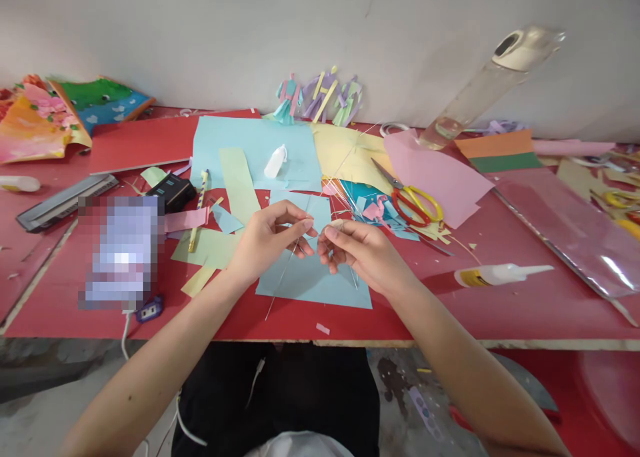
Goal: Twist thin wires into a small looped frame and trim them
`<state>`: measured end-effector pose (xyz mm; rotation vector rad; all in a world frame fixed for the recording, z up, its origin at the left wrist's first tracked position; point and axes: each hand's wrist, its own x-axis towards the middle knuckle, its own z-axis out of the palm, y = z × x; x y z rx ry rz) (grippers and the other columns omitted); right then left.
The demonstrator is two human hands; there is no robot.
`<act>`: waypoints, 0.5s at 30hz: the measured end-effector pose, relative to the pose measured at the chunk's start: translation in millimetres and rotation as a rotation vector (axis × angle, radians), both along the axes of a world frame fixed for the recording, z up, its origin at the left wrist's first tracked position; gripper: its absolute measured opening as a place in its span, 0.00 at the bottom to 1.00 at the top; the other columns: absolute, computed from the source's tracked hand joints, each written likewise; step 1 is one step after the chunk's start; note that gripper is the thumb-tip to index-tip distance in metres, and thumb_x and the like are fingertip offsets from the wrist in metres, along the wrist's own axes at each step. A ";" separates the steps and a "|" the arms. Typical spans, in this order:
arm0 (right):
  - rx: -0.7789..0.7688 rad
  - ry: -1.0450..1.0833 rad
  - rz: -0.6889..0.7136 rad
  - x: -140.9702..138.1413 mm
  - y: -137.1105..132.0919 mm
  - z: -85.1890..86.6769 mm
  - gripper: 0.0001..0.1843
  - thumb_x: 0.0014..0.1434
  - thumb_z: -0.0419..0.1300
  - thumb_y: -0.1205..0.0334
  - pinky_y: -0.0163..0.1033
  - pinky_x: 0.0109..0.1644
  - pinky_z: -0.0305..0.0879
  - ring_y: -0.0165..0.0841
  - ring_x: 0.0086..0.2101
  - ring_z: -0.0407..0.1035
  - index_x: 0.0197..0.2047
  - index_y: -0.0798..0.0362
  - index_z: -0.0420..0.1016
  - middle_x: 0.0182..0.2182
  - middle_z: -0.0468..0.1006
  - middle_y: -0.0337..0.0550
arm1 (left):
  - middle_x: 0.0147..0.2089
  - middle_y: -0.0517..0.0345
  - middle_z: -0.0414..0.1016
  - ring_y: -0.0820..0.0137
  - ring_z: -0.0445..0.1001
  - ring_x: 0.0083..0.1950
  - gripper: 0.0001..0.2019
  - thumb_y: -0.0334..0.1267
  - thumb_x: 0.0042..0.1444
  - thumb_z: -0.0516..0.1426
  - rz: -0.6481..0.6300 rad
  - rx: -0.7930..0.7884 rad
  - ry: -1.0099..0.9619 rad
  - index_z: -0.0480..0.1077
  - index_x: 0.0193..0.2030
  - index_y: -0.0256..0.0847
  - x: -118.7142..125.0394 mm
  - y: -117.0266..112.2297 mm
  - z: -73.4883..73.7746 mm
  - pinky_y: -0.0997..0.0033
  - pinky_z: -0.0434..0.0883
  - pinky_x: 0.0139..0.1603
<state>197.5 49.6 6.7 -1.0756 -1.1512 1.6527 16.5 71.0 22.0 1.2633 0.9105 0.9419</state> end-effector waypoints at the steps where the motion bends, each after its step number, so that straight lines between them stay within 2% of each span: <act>1: 0.004 -0.008 0.002 -0.2 -0.2 0.8 0.15 0.53 0.68 0.52 0.32 0.22 0.67 0.29 0.26 0.71 0.31 0.55 0.75 0.26 0.75 0.41 | 0.30 0.58 0.76 0.75 0.76 0.25 0.06 0.35 0.57 0.60 -0.001 0.004 0.003 0.68 0.32 0.35 0.0 -0.1 0.3 0.77 0.74 0.25; 4: 0.017 -0.036 -0.003 -0.3 -0.2 2.3 0.15 0.51 0.70 0.52 0.33 0.22 0.66 0.29 0.25 0.70 0.31 0.55 0.74 0.25 0.75 0.40 | 0.30 0.58 0.76 0.75 0.76 0.25 0.06 0.35 0.57 0.60 -0.009 0.010 0.015 0.69 0.33 0.36 0.2 -0.6 1.4 0.76 0.74 0.25; 15: 0.040 -0.148 0.025 0.7 -0.6 6.2 0.16 0.54 0.67 0.50 0.34 0.23 0.67 0.28 0.24 0.70 0.33 0.56 0.76 0.26 0.77 0.42 | 0.30 0.60 0.74 0.74 0.78 0.26 0.06 0.37 0.55 0.62 -0.011 -0.018 0.050 0.71 0.32 0.37 1.4 -0.5 4.1 0.76 0.75 0.25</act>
